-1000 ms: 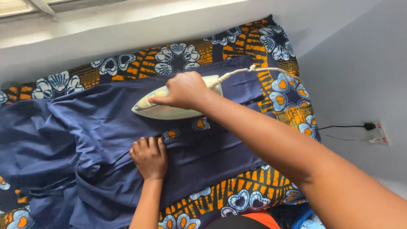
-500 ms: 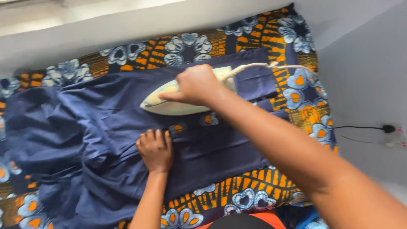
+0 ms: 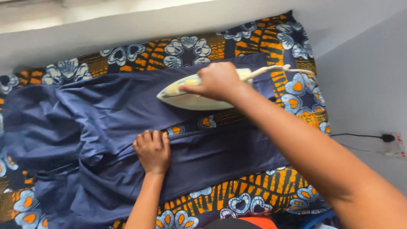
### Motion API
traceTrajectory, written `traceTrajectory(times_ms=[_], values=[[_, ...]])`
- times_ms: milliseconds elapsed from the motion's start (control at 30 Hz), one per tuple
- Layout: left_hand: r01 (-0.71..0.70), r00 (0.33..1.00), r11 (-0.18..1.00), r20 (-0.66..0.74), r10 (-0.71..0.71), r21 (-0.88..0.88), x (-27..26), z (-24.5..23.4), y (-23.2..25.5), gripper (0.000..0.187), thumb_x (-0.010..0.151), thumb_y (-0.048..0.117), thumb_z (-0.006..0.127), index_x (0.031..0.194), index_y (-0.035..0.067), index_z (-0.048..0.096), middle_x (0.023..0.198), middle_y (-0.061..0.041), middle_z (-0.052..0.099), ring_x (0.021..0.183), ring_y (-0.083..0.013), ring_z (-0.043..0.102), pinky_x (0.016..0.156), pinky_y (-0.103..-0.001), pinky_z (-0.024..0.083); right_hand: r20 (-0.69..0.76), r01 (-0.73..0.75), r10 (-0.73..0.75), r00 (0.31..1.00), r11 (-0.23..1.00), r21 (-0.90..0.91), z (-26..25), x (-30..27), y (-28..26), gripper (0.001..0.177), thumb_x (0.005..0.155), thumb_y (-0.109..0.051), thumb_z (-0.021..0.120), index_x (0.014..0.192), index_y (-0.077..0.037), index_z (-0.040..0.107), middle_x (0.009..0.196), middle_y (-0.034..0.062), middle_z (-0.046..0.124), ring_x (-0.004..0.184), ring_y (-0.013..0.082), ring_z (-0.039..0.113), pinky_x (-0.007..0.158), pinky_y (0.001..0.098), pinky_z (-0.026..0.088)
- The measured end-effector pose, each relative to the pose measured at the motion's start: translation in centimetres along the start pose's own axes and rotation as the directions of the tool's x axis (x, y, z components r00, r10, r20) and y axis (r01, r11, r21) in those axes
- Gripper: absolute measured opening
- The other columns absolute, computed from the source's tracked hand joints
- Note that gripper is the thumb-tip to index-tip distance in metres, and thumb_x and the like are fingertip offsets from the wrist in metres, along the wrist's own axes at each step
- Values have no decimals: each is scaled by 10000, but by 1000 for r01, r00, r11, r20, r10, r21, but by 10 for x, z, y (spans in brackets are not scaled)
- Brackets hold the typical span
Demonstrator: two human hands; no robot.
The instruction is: Iron and fold a pair of blue trousers on an ironing surface covered with an African print fabric pattern.
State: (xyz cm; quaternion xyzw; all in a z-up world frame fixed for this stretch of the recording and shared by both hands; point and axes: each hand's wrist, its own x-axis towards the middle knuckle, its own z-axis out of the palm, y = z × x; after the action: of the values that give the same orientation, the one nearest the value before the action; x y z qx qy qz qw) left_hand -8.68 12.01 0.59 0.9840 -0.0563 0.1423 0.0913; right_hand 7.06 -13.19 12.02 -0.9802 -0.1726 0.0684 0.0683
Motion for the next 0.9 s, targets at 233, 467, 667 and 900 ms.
traceTrajectory(times_ms=[233,467,667,900], values=[[-11,1000,1000,-27,11,-11,1,-2,1,245,968,326,622,944,83,633,1012,-122,602,998,-319,545,910,-471,422,-14,-46,46,999,998,-49,-10,-22,69,859,869,-885,438,806,-111,803,699,186,720,708,378,721,681,496,569],[38,998,984,-41,-46,-173,29,-7,26,218,931,250,655,1087,98,654,1220,-110,579,1228,-311,506,1065,-484,366,24,-93,94,995,994,-58,-12,-23,67,857,876,-892,441,886,-128,831,736,192,722,754,380,726,713,487,572],[-121,987,977,88,138,-177,59,21,36,638,995,437,579,1505,62,508,1633,-148,361,1530,-335,263,1212,-527,210,-28,-32,30,999,997,-76,-10,-21,73,859,875,-904,439,928,-141,828,726,203,718,738,393,721,686,492,568],[-142,981,953,90,171,-266,66,8,23,569,939,425,675,1414,118,609,1510,-97,516,1434,-310,393,1152,-489,305,1,-196,197,980,977,-83,-20,-25,94,886,885,-922,414,893,-131,815,745,188,721,761,393,719,684,515,550]])
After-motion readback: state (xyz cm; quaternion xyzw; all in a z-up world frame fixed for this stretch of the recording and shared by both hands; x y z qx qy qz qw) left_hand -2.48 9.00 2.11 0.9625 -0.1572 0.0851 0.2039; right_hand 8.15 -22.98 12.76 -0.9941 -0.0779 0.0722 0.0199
